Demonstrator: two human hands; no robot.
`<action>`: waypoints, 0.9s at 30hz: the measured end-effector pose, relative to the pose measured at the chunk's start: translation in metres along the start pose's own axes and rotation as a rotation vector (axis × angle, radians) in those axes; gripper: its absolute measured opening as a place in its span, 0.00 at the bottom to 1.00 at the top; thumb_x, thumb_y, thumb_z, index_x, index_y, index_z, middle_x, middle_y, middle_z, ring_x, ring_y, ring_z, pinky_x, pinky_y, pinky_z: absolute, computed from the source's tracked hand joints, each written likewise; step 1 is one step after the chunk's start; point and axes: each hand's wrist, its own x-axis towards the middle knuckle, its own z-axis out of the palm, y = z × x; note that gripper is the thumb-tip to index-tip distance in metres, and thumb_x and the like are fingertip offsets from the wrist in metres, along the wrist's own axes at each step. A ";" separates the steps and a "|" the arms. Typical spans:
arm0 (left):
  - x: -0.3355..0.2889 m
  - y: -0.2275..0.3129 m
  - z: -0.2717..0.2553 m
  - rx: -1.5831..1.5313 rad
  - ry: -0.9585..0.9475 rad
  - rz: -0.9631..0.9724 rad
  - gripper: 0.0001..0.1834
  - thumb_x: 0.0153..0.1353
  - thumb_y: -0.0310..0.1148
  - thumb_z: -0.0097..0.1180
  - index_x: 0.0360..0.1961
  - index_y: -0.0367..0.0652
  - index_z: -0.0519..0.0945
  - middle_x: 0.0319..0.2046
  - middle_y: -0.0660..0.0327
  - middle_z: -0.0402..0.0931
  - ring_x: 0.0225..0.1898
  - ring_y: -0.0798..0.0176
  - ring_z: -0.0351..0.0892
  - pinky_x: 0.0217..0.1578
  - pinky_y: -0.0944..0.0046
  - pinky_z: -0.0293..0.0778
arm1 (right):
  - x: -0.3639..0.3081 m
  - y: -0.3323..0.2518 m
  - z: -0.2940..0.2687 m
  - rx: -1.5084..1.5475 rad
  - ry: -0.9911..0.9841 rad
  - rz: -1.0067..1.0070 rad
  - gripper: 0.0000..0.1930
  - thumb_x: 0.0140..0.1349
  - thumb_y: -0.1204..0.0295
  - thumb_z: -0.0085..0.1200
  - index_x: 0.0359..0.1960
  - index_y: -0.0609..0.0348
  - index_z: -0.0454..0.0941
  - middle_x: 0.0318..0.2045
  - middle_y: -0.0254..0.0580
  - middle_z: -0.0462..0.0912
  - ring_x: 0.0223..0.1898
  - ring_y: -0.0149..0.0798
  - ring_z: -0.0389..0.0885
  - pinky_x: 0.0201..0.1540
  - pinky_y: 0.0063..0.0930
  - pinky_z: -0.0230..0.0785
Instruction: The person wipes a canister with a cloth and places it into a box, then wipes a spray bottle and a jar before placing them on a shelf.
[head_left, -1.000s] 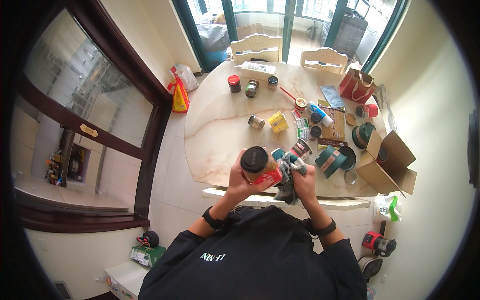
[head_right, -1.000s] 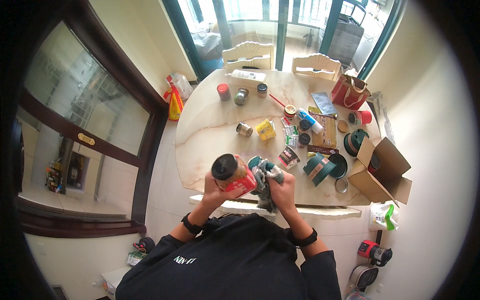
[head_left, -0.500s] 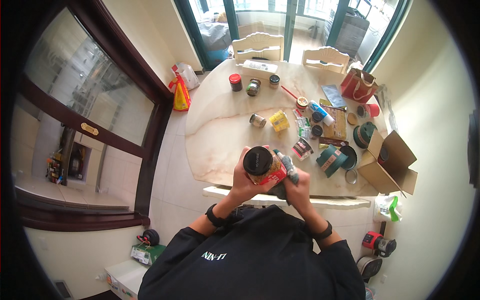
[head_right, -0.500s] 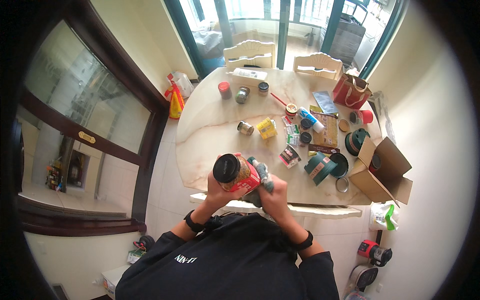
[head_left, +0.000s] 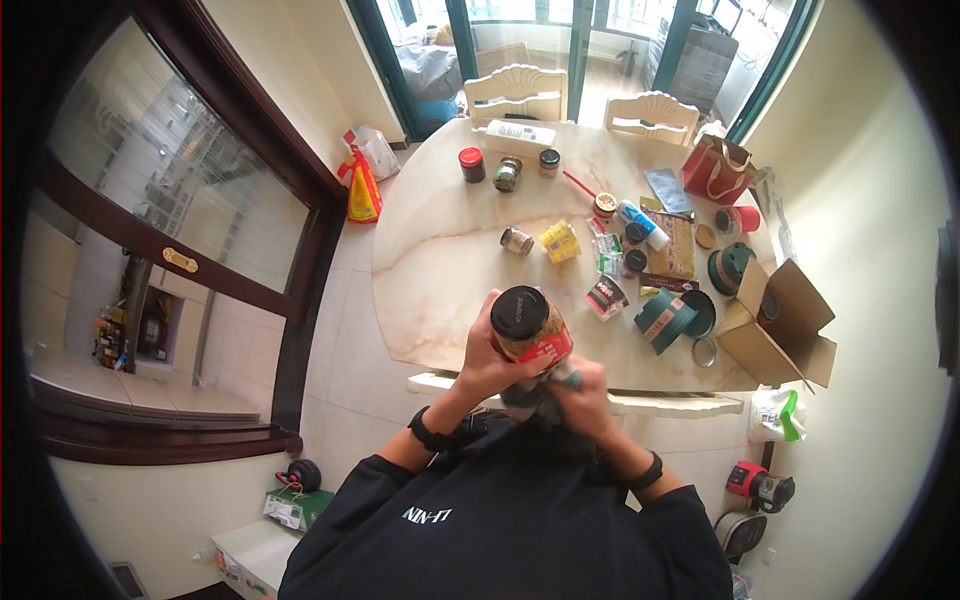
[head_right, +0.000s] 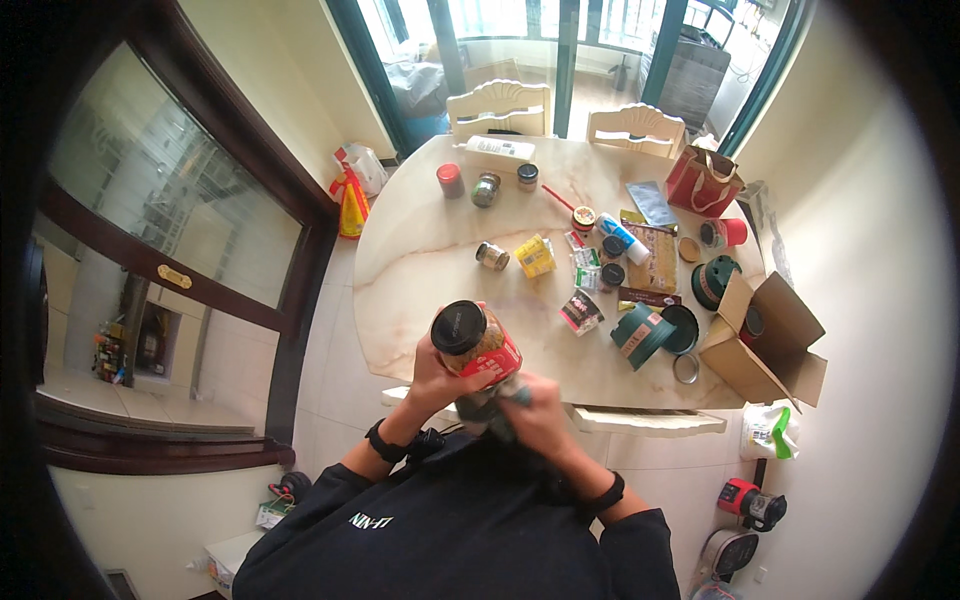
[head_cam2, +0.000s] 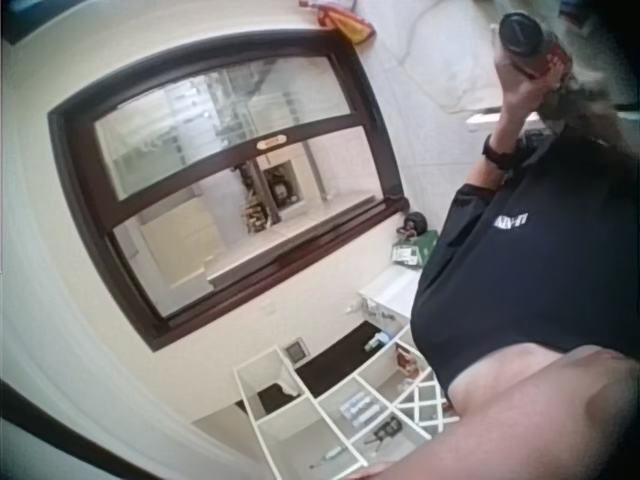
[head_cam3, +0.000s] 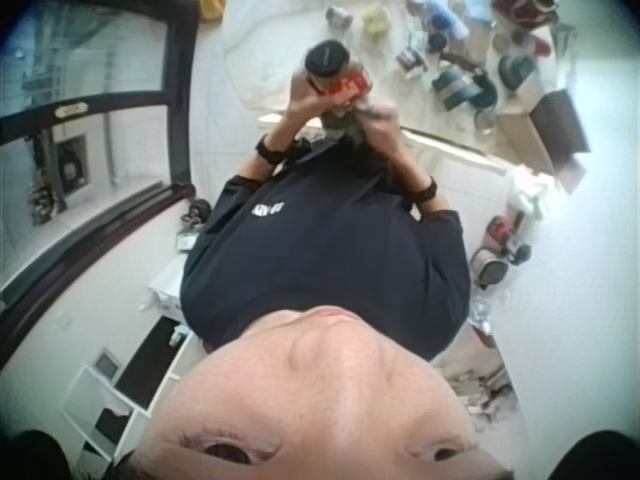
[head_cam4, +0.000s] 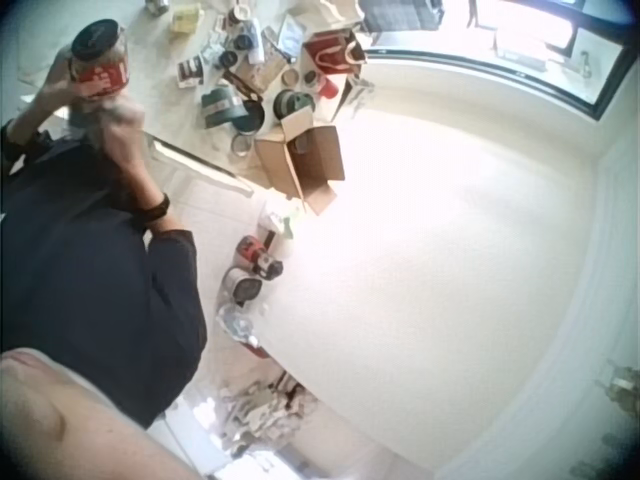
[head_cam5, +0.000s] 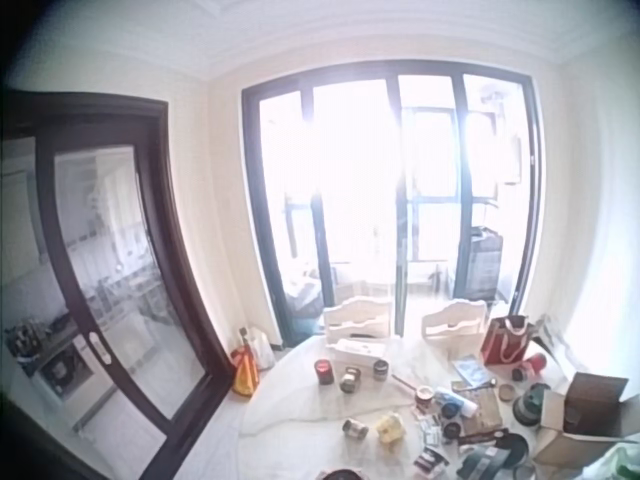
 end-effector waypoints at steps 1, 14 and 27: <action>-0.001 -0.001 -0.001 0.057 -0.018 0.037 0.30 0.38 0.27 0.72 0.45 0.35 0.74 0.41 0.61 0.67 0.44 0.67 0.71 0.46 0.68 0.70 | 0.003 0.001 -0.008 0.062 0.061 0.172 0.07 0.54 0.77 0.52 0.32 0.68 0.78 0.24 0.40 0.80 0.28 0.29 0.77 0.33 0.28 0.70; -0.002 -0.002 -0.003 0.220 -0.070 0.118 0.31 0.37 0.28 0.72 0.46 0.36 0.73 0.44 0.61 0.73 0.45 0.68 0.74 0.49 0.66 0.71 | 0.004 -0.001 -0.018 0.274 0.232 0.302 0.08 0.52 0.77 0.54 0.33 0.67 0.78 0.27 0.45 0.81 0.29 0.34 0.79 0.33 0.30 0.69; -0.010 -0.008 -0.008 0.005 -0.214 0.040 0.37 0.37 0.28 0.73 0.51 0.35 0.71 0.46 0.59 0.70 0.47 0.67 0.72 0.51 0.67 0.68 | 0.000 -0.008 -0.020 -0.057 0.253 0.181 0.06 0.54 0.77 0.52 0.28 0.70 0.76 0.20 0.40 0.77 0.25 0.26 0.73 0.28 0.27 0.66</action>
